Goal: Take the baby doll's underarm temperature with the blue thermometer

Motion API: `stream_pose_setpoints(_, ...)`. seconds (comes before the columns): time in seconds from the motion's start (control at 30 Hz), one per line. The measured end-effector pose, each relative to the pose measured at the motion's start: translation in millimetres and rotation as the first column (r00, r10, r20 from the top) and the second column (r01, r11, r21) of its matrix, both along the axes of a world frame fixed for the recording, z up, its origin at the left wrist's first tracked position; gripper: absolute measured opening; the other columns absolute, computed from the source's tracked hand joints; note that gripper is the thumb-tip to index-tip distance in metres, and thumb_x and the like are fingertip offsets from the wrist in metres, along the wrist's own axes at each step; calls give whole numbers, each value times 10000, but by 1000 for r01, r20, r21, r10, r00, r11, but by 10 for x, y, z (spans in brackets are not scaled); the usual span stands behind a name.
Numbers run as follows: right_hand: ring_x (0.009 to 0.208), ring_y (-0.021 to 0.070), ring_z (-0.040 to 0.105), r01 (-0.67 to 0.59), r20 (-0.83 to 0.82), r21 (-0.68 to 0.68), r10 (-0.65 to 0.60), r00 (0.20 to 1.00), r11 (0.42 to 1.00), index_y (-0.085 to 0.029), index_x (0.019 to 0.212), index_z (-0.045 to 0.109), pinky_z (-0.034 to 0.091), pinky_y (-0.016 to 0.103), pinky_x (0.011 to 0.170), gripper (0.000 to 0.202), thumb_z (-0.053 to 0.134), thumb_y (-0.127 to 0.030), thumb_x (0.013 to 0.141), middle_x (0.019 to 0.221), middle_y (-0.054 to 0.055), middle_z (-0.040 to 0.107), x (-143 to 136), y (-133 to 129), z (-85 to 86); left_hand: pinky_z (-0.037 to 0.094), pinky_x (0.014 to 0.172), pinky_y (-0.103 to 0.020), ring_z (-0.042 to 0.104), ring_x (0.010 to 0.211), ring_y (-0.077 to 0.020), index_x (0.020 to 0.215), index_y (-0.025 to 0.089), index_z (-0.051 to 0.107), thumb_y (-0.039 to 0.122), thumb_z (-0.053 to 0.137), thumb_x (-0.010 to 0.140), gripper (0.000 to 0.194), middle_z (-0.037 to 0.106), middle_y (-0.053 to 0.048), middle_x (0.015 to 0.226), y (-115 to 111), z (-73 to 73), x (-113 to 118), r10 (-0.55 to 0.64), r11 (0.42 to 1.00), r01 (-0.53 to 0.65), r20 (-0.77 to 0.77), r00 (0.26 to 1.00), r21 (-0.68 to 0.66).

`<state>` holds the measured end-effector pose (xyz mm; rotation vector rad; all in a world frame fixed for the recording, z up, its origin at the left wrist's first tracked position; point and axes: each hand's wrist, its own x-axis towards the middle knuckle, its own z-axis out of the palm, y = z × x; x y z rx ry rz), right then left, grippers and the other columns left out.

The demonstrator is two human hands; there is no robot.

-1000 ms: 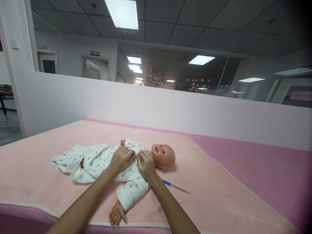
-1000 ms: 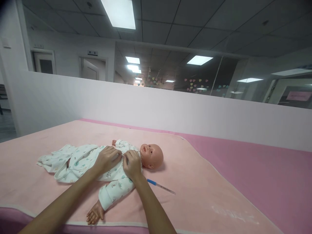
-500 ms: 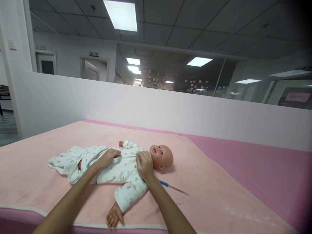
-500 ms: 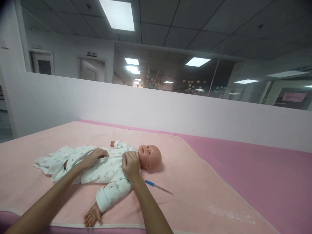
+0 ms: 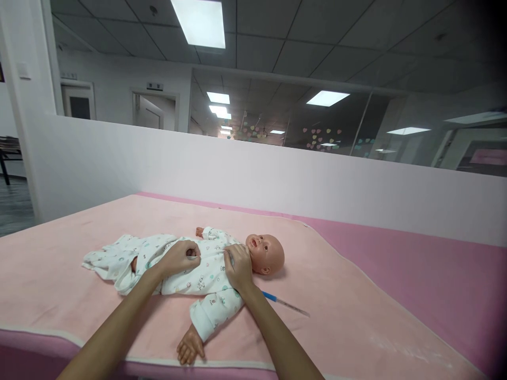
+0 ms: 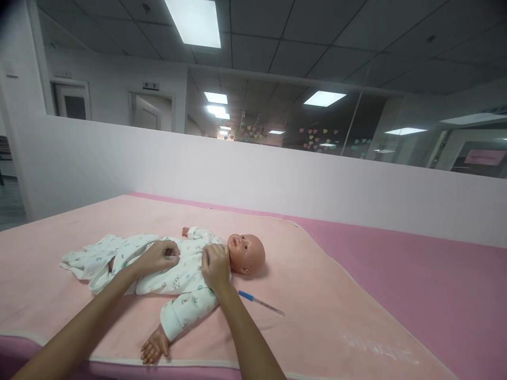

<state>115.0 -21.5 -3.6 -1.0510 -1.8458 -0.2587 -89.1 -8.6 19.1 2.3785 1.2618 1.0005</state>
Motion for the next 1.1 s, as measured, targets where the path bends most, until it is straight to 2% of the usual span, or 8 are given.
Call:
stream_pose_setpoints(0.1, 768, 158, 483, 4, 2, -3, -4, 1000, 1000, -187, 776, 564, 314, 301, 784, 185, 391, -162, 837, 750, 17, 579, 0, 0, 0, 378, 594, -224, 527, 630, -135, 613, 179, 607, 314, 560, 654, 149, 604, 1, 652, -9, 20, -22, -32, 999, 32, -16, 999, 17)
stream_pose_setpoints(0.2, 767, 158, 484, 11, 4, -4, -11, 1000, 1000, -186, 778, 567, 313, 299, 781, 188, 390, -162, 837, 745, 18, 579, -3, 0, 4, 400, 598, -223, 557, 640, -143, 630, 184, 623, 390, 618, 621, 206, 631, 1, 669, -7, 33, -35, -47, 998, 48, 27, 999, -29)
stream_pose_setpoints(0.47, 765, 158, 480, 8, -11, 12, -8, 1000, 1000, -182, 769, 565, 309, 300, 788, 190, 387, -163, 832, 734, 21, 573, -2, -15, 22, 420, 616, -227, 584, 665, -153, 669, 193, 683, 398, 603, 661, 220, 682, -15, 713, -3, 52, -42, -59, 992, 71, 117, 991, -105)
stream_pose_setpoints(0.67, 748, 161, 457, -26, -42, 57, 28, 999, 998, -177, 734, 524, 311, 309, 776, 175, 378, -180, 832, 725, 25, 550, 3, -13, -5, 382, 559, -222, 535, 617, -142, 702, 186, 688, 430, 619, 640, 260, 642, -9, 653, 25, 36, -30, -31, 993, 46, 139, 990, -106)
stream_pose_setpoints(0.87, 730, 160, 445, -52, -54, 90, 57, 997, 995, -178, 729, 506, 318, 313, 764, 183, 358, -188, 836, 719, 26, 534, 6, -15, -18, 310, 493, -215, 444, 532, -117, 699, 168, 684, 459, 627, 625, 306, 527, 16, 535, 15, 42, -26, -2, 988, 25, 148, 989, -155)
stream_pose_setpoints(1.1, 720, 158, 451, -63, -64, 112, 70, 995, 992, -180, 719, 503, 325, 318, 764, 175, 370, -190, 832, 704, 22, 533, 8, -14, -10, 303, 503, -216, 425, 551, -119, 666, 159, 652, 476, 587, 659, 324, 512, 11, 560, -1, 62, -25, -9, 992, 29, 153, 988, -127)
